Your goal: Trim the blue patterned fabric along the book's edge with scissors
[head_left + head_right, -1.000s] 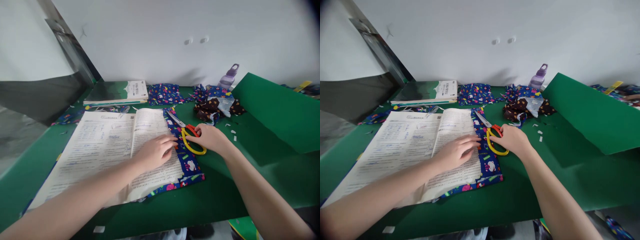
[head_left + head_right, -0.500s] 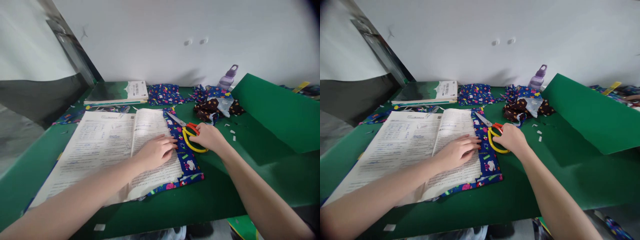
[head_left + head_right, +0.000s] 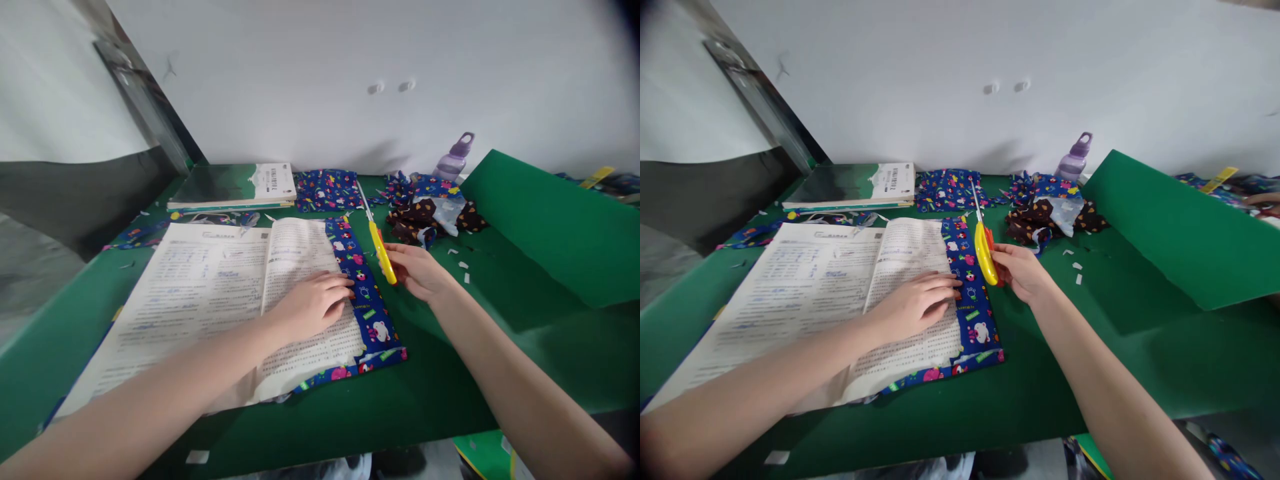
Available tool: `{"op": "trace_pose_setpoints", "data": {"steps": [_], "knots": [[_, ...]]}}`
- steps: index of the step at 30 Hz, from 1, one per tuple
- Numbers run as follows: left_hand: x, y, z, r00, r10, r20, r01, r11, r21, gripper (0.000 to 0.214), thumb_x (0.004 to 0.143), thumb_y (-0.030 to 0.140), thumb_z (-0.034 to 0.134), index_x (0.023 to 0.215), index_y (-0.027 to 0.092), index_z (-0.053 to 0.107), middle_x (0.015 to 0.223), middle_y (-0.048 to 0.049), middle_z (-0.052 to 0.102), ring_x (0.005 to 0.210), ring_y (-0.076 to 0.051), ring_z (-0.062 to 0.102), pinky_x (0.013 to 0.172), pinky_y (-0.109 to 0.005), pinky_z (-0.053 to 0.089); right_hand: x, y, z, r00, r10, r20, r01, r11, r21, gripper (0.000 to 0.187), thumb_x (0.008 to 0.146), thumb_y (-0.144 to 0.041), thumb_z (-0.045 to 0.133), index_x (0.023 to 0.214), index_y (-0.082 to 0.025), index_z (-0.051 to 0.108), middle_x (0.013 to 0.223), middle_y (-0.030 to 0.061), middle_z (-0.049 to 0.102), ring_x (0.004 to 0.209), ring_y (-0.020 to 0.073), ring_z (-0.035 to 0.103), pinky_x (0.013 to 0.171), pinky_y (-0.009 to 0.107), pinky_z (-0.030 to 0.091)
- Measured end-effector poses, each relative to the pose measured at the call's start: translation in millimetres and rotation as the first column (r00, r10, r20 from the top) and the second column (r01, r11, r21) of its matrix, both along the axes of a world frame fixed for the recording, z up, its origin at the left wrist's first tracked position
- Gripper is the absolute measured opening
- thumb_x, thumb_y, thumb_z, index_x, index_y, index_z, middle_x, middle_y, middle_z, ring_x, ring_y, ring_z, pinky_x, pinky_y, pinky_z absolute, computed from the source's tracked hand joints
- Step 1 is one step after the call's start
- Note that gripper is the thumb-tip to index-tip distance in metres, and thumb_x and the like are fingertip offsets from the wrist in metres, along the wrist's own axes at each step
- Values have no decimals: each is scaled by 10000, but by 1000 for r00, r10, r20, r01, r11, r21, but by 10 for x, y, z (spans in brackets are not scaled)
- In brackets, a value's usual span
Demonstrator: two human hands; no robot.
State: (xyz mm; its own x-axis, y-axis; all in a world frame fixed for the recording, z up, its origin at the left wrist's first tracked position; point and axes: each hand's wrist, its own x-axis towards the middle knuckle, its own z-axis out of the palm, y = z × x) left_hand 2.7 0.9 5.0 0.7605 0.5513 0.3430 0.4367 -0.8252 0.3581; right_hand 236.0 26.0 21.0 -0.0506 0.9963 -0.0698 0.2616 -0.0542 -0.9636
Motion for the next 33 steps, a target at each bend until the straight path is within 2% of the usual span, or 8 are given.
{"op": "trace_pose_setpoints", "data": {"steps": [4,10,14,19,23,26,28,33], "knots": [[-3,-4,13,1000,1,-12,-1,1000,-14,237,891,178,447,1074,192,597,1222,-44,569,1151,-187,507,1032,-395,386,-28,-5,-8,978,-19,-207,-11,990,-142,245,751,-297,584,969,-189,567,765,46,628,551,138,554,518,305,493],[-9,0,6,1000,-2,-17,2,1000,-27,245,903,181,427,1087,192,588,1236,-36,557,1170,-180,483,1038,-382,379,-81,-30,55,912,-100,-398,35,985,-168,198,734,-260,620,911,-210,547,804,12,610,656,109,568,605,238,492],[-12,7,-2,999,-11,-30,10,999,-35,246,901,179,430,1094,196,582,1245,-31,551,1178,-172,475,1050,-374,363,-92,-59,94,890,-125,-438,51,983,-176,193,722,-309,649,853,-192,568,755,1,588,609,86,531,526,203,450],[-14,10,0,999,-8,-43,7,999,-40,252,893,176,445,1109,201,571,1255,-31,546,1185,-160,472,1070,-372,335,-112,-91,127,884,-94,-457,17,985,-169,252,675,-377,687,808,-195,574,710,-14,544,588,87,486,530,220,430],[-12,5,7,999,-12,-33,11,999,-36,246,894,169,439,1098,194,575,1241,-35,555,1182,-160,473,1060,-363,349,-123,-93,166,878,-58,-475,-27,985,-170,293,730,-497,590,783,-211,559,661,-15,477,550,106,432,519,255,414],[-9,1,13,999,-13,-32,11,999,-34,243,896,166,431,1086,190,581,1238,-36,554,1175,-166,476,1051,-363,358,-97,-84,189,807,-38,-589,-71,984,-161,395,777,-612,458,743,-223,513,642,-20,415,549,111,397,560,265,420],[-7,0,15,999,-11,-32,10,999,-34,240,899,170,428,1079,190,586,1236,-35,554,1171,-175,477,1041,-367,369,-68,-80,197,746,-46,-664,-94,980,-173,427,772,-642,438,733,-221,494,650,-16,403,566,117,390,582,272,427],[-7,4,3,1000,-7,-20,7,1000,-24,231,897,173,433,1064,187,592,1216,-37,563,1145,-185,491,1024,-378,386,-35,-88,197,657,-19,-753,-199,960,-198,486,752,-684,400,781,-210,503,689,7,420,662,163,442,654,318,455]]}}
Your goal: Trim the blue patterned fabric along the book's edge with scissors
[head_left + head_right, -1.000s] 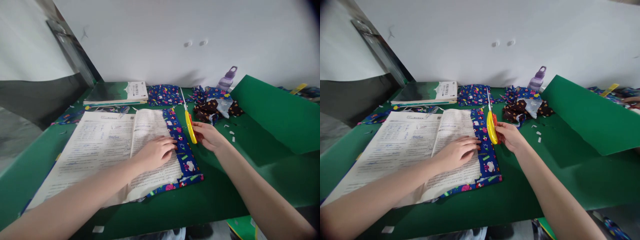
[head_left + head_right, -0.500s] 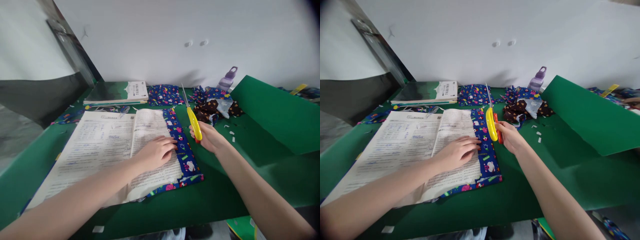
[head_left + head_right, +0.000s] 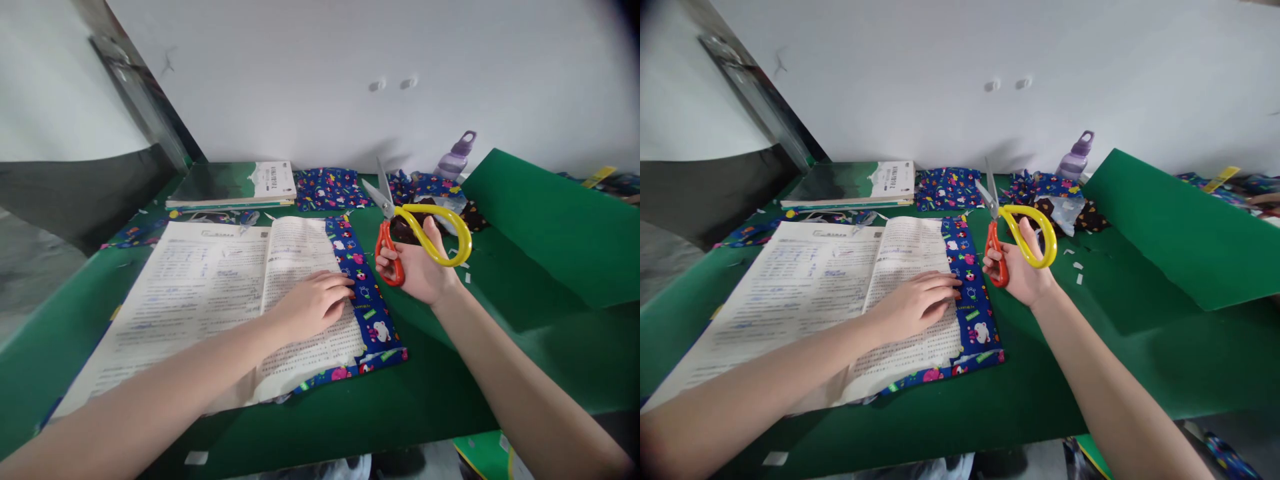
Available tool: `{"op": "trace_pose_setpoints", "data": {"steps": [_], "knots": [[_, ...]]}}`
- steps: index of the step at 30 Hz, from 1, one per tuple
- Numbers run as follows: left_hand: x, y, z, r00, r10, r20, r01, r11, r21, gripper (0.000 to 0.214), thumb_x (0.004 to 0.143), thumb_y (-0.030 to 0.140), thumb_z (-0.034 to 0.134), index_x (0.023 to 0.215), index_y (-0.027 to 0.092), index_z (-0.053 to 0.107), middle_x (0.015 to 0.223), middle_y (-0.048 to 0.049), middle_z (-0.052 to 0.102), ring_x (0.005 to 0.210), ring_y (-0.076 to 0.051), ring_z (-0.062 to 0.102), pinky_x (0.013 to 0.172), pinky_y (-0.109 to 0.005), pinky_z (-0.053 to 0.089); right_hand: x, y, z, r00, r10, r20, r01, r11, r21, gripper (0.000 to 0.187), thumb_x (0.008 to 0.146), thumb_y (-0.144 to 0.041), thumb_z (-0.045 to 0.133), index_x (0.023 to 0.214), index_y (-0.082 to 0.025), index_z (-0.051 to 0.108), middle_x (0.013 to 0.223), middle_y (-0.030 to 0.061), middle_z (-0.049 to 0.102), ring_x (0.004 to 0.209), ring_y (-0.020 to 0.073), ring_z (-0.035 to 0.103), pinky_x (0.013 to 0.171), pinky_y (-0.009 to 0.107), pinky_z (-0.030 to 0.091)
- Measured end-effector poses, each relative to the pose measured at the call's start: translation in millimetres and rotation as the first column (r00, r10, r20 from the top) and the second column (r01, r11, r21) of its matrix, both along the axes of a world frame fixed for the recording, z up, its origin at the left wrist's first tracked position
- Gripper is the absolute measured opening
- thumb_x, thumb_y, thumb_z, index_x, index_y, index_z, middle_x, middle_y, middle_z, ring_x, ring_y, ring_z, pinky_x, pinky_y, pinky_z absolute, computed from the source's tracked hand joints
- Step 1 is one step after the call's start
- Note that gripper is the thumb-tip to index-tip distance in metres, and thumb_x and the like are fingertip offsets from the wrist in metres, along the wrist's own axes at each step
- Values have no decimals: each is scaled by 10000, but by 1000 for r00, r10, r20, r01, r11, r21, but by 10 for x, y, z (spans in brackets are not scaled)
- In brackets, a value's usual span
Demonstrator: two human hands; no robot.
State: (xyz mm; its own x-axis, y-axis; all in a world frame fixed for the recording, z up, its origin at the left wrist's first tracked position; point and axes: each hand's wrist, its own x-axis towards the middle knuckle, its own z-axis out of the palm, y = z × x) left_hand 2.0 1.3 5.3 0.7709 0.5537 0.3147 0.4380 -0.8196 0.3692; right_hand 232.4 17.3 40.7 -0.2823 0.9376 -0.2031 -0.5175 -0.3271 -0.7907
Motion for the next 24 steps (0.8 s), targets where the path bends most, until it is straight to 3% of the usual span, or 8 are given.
{"op": "trace_pose_setpoints", "data": {"steps": [5,10,13,20,24], "knots": [[-4,-2,-18,1000,10,11,-10,1000,10,225,898,187,441,1064,188,592,1203,-40,567,1128,-190,496,1012,-384,398,-51,-30,22,988,141,-60,-142,990,-10,443,754,-592,446,858,-168,525,750,28,453,760,183,480,769,340,445],[-4,-12,-6,1000,18,11,-18,1000,18,222,894,181,438,1055,185,591,1177,-40,570,1113,-191,500,1002,-375,404,-69,-46,62,965,247,-85,-249,968,-14,382,684,-396,497,971,-145,527,896,76,517,755,177,467,690,334,437],[-5,-13,4,1000,23,1,-23,1000,13,219,891,175,440,1054,181,587,1173,-44,567,1108,-187,503,995,-367,409,-47,-37,66,966,245,-82,-249,968,-39,358,697,-392,469,968,-163,525,832,58,497,697,166,440,637,326,421],[-10,-14,8,999,47,-21,-47,999,20,234,857,141,475,1061,183,581,1177,-42,569,1101,-191,513,987,-375,411,-61,-85,146,971,167,173,-170,986,2,409,772,-602,447,797,-200,520,715,-1,381,574,114,325,517,277,336],[-16,-24,-3,999,46,-12,-45,999,18,236,867,146,462,1075,183,566,1178,-53,564,1097,-195,519,963,-379,425,-68,-184,243,929,95,358,-135,987,87,311,755,-528,538,754,-222,484,679,-21,373,546,104,302,479,260,293]]}}
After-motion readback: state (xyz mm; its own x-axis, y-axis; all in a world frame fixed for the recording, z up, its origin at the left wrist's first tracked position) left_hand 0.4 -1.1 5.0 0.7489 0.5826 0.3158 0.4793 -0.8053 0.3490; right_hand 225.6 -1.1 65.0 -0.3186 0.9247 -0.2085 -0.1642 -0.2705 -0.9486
